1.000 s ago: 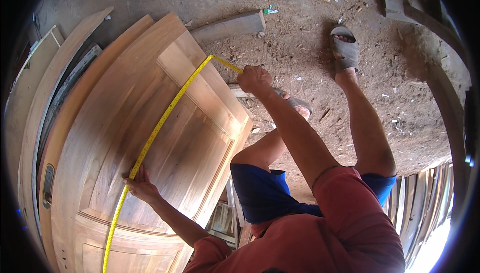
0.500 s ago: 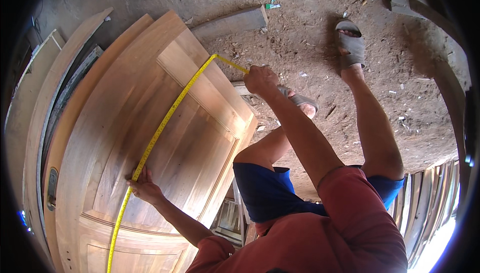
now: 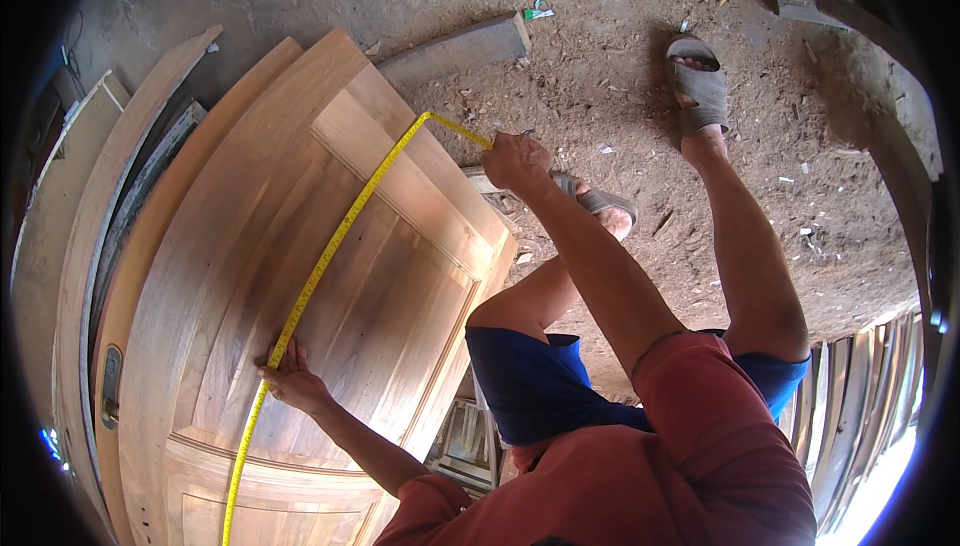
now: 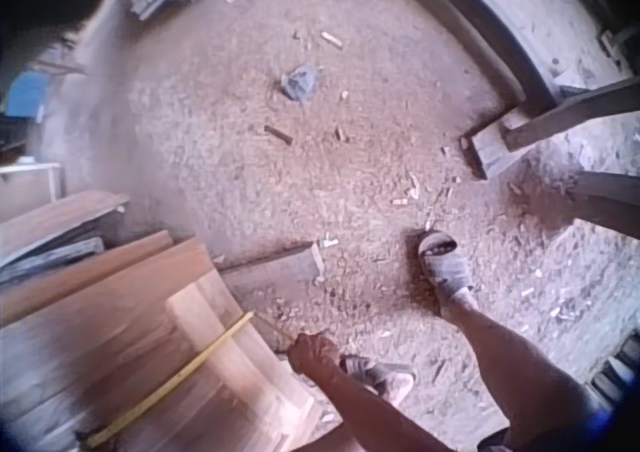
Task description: The person measures the width and height of a wooden door using a measuring tape and later handles several wooden planks, inserting a small metal pin or nail into one of them.
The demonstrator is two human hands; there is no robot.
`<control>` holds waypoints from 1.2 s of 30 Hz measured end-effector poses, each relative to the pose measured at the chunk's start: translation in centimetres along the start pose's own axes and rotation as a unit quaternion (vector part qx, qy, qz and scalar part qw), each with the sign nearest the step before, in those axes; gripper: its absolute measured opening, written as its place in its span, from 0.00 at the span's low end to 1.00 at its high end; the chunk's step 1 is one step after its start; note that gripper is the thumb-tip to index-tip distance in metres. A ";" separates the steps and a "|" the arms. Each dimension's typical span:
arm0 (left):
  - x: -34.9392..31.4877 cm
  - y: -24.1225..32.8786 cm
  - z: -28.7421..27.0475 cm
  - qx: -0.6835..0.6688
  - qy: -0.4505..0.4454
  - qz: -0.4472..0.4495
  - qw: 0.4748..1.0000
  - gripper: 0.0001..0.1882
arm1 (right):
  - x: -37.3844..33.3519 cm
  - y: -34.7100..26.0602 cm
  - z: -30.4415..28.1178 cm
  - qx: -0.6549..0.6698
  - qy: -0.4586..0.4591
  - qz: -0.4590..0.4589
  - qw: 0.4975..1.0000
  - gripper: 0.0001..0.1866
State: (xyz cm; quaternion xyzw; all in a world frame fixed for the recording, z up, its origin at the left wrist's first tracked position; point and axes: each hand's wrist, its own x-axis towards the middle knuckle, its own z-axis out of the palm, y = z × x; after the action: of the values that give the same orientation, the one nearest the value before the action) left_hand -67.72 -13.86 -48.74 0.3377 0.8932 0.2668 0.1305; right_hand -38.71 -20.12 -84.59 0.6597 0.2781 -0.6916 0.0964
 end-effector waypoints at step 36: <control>-2.9 -4.5 -3.8 -0.024 -0.166 0.005 0.986 0.32 | -27.1 6.3 -8.2 -0.359 -0.002 -0.211 0.909 0.19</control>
State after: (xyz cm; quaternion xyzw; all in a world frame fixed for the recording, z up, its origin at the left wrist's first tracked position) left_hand -69.54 -20.07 -48.00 0.3785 0.8509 0.2286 0.2838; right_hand -25.48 -27.42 -59.82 0.5051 0.6397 -0.5510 0.1792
